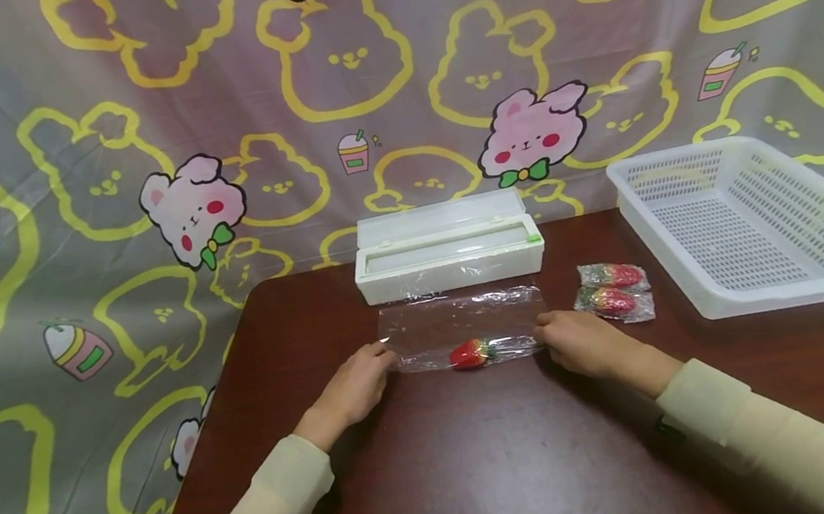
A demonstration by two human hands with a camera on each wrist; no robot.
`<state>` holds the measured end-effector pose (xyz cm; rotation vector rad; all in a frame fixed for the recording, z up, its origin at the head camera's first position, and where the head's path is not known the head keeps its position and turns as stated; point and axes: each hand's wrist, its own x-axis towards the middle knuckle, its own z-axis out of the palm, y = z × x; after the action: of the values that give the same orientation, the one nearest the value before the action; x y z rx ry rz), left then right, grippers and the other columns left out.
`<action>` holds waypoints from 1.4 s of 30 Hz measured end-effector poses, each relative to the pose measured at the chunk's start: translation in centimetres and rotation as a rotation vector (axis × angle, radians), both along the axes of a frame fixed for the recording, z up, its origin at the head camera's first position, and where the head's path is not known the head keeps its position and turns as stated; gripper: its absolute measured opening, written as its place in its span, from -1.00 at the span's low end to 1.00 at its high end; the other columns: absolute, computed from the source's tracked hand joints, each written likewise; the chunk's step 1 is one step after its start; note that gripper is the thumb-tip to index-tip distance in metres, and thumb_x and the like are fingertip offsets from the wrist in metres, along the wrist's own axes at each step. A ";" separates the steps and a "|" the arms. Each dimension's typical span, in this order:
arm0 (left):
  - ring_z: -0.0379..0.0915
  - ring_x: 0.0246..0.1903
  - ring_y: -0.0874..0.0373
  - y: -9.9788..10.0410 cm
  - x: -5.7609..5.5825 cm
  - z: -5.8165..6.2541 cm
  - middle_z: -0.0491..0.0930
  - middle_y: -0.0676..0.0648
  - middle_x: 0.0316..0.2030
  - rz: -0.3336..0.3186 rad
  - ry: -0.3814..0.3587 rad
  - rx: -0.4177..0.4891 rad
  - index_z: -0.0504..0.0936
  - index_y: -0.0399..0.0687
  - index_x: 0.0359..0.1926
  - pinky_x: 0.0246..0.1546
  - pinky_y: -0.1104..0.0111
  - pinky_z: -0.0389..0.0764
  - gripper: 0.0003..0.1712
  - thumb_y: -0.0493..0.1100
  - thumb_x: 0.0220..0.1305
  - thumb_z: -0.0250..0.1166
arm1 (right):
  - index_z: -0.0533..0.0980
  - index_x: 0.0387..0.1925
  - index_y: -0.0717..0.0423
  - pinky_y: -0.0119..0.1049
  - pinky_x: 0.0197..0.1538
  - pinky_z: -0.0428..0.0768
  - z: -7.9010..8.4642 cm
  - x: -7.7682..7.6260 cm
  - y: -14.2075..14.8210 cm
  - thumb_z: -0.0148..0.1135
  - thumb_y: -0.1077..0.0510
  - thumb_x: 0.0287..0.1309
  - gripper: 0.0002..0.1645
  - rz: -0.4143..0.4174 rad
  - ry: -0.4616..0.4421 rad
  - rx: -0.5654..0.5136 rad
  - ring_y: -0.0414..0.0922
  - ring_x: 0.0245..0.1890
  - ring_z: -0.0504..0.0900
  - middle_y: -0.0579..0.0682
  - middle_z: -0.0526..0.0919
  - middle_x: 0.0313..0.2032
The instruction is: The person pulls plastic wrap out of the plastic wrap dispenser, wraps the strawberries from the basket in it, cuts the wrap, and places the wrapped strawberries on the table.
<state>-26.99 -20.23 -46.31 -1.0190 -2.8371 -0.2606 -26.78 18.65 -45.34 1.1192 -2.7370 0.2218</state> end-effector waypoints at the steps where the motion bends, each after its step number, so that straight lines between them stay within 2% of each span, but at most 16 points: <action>1: 0.57 -0.08 -0.05 -0.1 -0.1 -0.1 0.61 -0.11 -0.11 -0.002 0.001 0.013 0.68 -0.15 -0.08 -0.03 0.11 0.64 -0.71 -0.48 0.20 0.30 | 0.58 -0.47 0.09 -0.15 -0.50 0.55 0.0 0.0 0.0 0.32 0.42 -0.06 -0.82 0.002 -0.001 -0.003 -0.10 -0.55 0.51 -0.10 0.45 -0.50; 10: 0.59 -0.19 0.01 -1.0 -0.5 -0.2 0.62 -0.06 -0.25 -0.020 -0.041 0.116 0.73 -0.16 -0.21 -0.07 0.14 0.65 -0.91 -0.37 0.29 0.39 | 0.57 -0.50 0.08 -0.19 -0.52 0.53 0.2 -0.2 0.2 0.42 0.35 0.03 -0.82 0.018 -0.001 0.037 -0.11 -0.56 0.50 -0.09 0.46 -0.52; 14: 0.61 -0.20 0.05 -1.4 -0.6 -0.2 0.63 -0.03 -0.28 -0.021 -0.075 0.137 0.74 -0.16 -0.23 -0.07 0.17 0.65 -0.94 -0.35 0.30 0.39 | 0.59 -0.49 0.07 -0.19 -0.54 0.53 0.0 -0.3 0.4 0.41 0.35 0.08 -0.83 0.019 0.005 0.031 -0.12 -0.57 0.51 -0.09 0.49 -0.50; 19: 0.61 -0.18 0.07 -1.6 -0.4 -0.1 0.64 -0.02 -0.26 -0.018 -0.110 0.149 0.74 -0.14 -0.19 -0.07 0.18 0.66 -0.92 -0.34 0.31 0.39 | 0.60 -0.41 0.09 -0.16 -0.49 0.59 -0.2 -0.3 0.7 0.38 0.34 0.13 -0.88 0.017 0.009 0.024 -0.10 -0.51 0.57 -0.04 0.58 -0.43; 24: 0.58 -0.18 0.12 -1.5 -0.2 -0.1 0.64 0.02 -0.25 -0.026 -0.112 0.150 0.71 -0.12 -0.15 -0.08 0.21 0.66 -0.86 -0.35 0.29 0.40 | 0.62 -0.35 0.10 -0.16 -0.44 0.59 -0.2 -0.2 0.7 0.44 0.31 0.09 -0.87 0.018 0.010 0.040 -0.08 -0.44 0.58 -0.05 0.56 -0.41; 28: 0.58 -0.16 0.11 -1.5 -0.2 -0.2 0.65 0.02 -0.23 -0.032 -0.081 0.133 0.73 -0.11 -0.17 -0.08 0.20 0.65 -0.88 -0.35 0.30 0.39 | 0.62 -0.43 0.09 -0.18 -0.48 0.56 -0.3 -0.2 0.7 0.44 0.33 0.06 -0.87 0.039 0.051 0.050 -0.07 -0.46 0.55 -0.07 0.50 -0.45; 32: 0.59 -0.15 0.11 -1.7 -0.1 -0.3 0.64 0.03 -0.23 -0.023 -0.095 0.136 0.74 -0.09 -0.20 -0.06 0.20 0.66 -0.91 -0.34 0.32 0.39 | 0.62 -0.48 0.08 -0.20 -0.51 0.53 -0.2 -0.2 0.7 0.41 0.35 0.07 -0.85 0.053 0.069 0.036 -0.08 -0.49 0.52 -0.09 0.46 -0.47; 35: 0.60 -0.16 0.13 -1.9 0.0 -0.2 0.63 0.03 -0.23 -0.029 -0.118 0.171 0.74 -0.10 -0.21 -0.06 0.22 0.66 -0.90 -0.36 0.32 0.38 | 0.63 -0.44 0.10 -0.17 -0.45 0.58 -0.4 -0.2 0.9 0.38 0.35 0.12 -0.88 0.056 0.053 0.009 -0.09 -0.45 0.54 -0.10 0.47 -0.45; 38: 0.62 -0.18 0.12 -2.1 0.0 -0.2 0.67 -0.01 -0.24 -0.061 -0.118 0.221 0.73 -0.15 -0.22 -0.07 0.22 0.67 -0.90 -0.40 0.31 0.37 | 0.64 -0.37 0.10 -0.12 -0.35 0.63 -0.6 -0.3 1.2 0.35 0.35 0.17 -0.90 0.062 0.042 -0.020 -0.08 -0.38 0.59 -0.09 0.53 -0.39; 42: 0.67 -0.17 0.10 -2.5 0.0 -0.2 0.73 -0.05 -0.24 -0.072 -0.122 0.285 0.74 -0.19 -0.22 -0.07 0.19 0.68 -0.89 -0.42 0.28 0.38 | 0.65 -0.33 0.08 -0.11 -0.29 0.65 -0.6 -0.4 1.5 0.35 0.36 0.17 -0.88 0.060 0.023 -0.045 -0.10 -0.35 0.59 -0.09 0.55 -0.35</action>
<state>-26.99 -22.68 -46.55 -1.0756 -2.7604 -0.7333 -27.13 20.10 -45.91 1.1850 -2.6678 0.2754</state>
